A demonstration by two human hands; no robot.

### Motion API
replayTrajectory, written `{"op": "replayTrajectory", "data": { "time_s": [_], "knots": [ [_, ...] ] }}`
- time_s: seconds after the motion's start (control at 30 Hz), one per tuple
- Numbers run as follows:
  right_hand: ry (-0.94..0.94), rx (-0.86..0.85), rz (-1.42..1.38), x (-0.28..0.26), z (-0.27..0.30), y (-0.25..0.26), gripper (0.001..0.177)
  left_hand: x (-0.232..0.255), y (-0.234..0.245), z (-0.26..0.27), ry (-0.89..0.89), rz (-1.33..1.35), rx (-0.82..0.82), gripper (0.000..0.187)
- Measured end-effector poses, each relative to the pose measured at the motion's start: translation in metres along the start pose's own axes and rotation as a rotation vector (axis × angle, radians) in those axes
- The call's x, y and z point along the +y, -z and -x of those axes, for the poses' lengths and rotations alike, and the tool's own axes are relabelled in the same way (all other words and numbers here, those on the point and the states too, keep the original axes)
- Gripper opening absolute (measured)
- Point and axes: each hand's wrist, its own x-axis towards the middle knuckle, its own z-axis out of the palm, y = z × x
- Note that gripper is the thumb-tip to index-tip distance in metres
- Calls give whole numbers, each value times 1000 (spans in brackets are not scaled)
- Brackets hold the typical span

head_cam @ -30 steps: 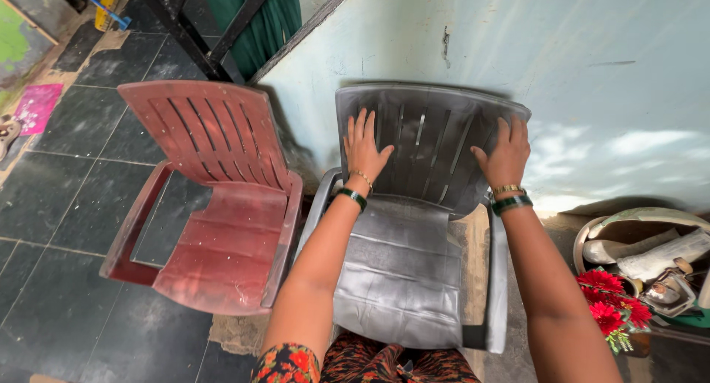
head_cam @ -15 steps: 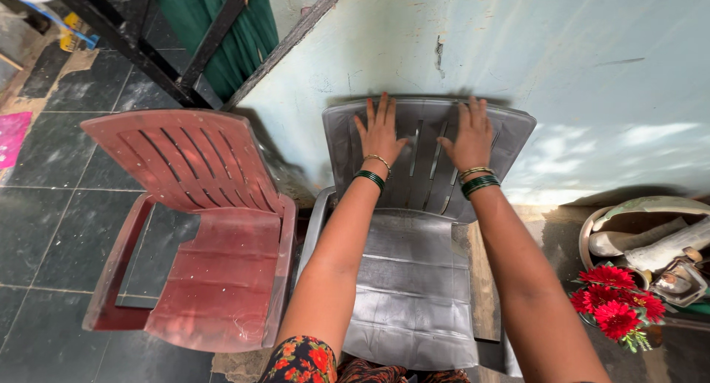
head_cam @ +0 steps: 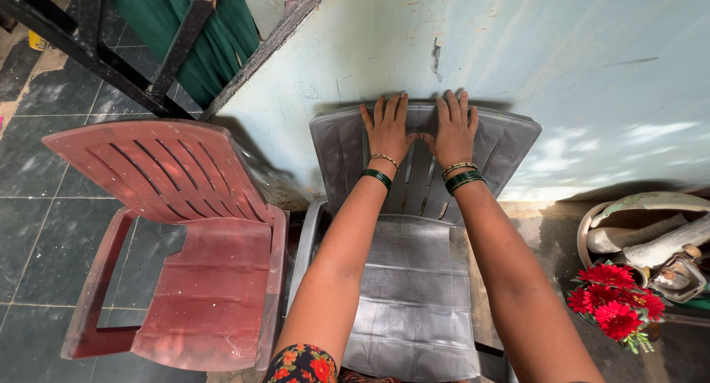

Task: The person picks up a green trash can from a chair and carries it through a house to a cluttered storage area.

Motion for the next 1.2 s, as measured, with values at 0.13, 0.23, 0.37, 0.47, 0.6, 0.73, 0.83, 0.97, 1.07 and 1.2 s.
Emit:
{"op": "replayTrajectory", "data": {
  "time_s": [0.13, 0.23, 0.37, 0.47, 0.6, 0.73, 0.83, 0.97, 1.07, 1.2],
  "knots": [
    [11, 0, 50, -2, 2, 1, 92, 4, 3, 0, 23, -37, -51, 103],
    [25, 39, 66, -3, 5, 3, 94, 8, 4, 1, 40, -66, -70, 101],
    [41, 81, 145, -5, 7, 2, 89, 8, 1, 3, 58, -79, -54, 91],
    [24, 39, 174, -5, 6, 4, 89, 9, 1, 2, 60, -99, -56, 89],
    [19, -28, 203, -4, 10, 10, 90, 14, 7, 8, 79, -146, -100, 94],
    [23, -29, 199, -3, 17, 19, 88, 21, 14, 14, 87, -140, -111, 96],
    [43, 2, 201, 1, 24, 30, 87, 29, 19, 19, 78, -116, -77, 96],
    [30, 11, 161, 8, 43, 39, 86, 43, 20, 34, 80, -77, -79, 95],
    [55, 107, 226, 16, 65, 45, 80, 57, 18, 51, 71, -75, -58, 96],
    [110, 119, 121, 20, 73, 63, 82, 64, 25, 60, 81, -80, 10, 95]
  ]
}}
